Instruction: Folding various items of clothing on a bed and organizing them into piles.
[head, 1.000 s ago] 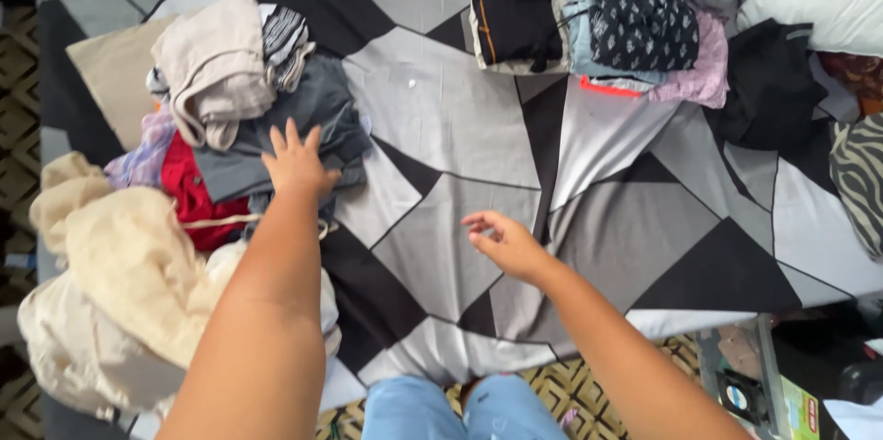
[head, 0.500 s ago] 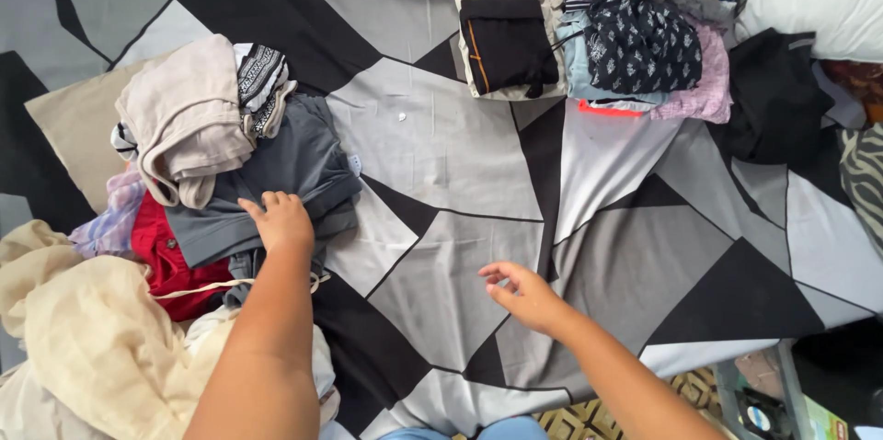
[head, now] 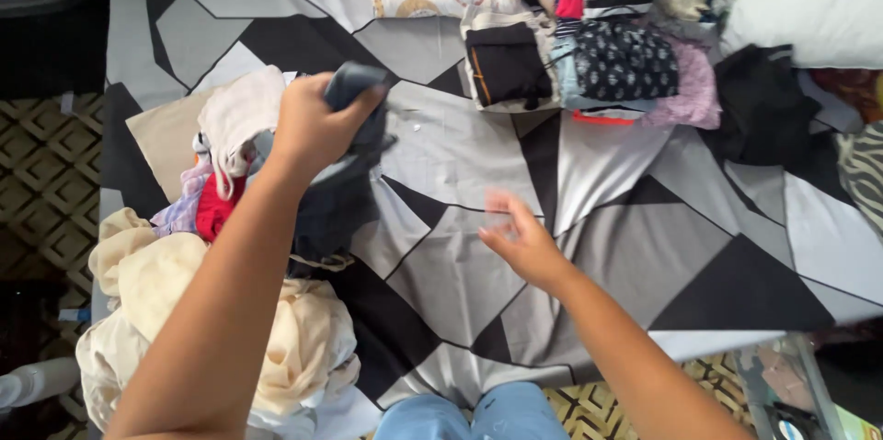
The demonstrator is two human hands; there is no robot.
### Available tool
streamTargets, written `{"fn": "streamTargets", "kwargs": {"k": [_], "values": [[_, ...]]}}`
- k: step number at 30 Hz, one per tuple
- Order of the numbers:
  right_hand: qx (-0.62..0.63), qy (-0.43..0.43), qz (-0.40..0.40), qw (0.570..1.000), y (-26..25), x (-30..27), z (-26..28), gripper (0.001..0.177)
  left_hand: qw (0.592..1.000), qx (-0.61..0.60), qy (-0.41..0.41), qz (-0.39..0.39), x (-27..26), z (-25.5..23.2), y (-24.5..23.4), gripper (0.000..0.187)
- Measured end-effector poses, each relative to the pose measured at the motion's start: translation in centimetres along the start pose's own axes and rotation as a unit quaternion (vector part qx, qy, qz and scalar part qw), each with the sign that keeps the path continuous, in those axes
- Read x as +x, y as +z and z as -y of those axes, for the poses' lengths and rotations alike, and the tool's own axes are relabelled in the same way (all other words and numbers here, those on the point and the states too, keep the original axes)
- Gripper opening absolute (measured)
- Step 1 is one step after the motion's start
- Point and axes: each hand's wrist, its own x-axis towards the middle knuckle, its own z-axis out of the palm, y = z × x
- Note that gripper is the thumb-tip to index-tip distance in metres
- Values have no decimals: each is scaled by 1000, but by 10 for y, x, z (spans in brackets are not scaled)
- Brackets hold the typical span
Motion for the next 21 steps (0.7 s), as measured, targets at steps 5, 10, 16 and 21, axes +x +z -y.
{"fn": "streamTargets", "kwargs": {"k": [5,10,16,21], "values": [[5,-213,-105,971,-3,-38,129,101,993,-37,-23,108,-23,-136,24,38],[120,-231,-7,965,-38,-63,175,94,962,-204,-15,182,-30,-212,75,45],[148,-272,78,948,-133,-33,126,73,976,-190,12,101,11,-260,140,46],[145,-203,108,962,-209,3,64,66,873,-477,63,79,64,-338,174,27]]}}
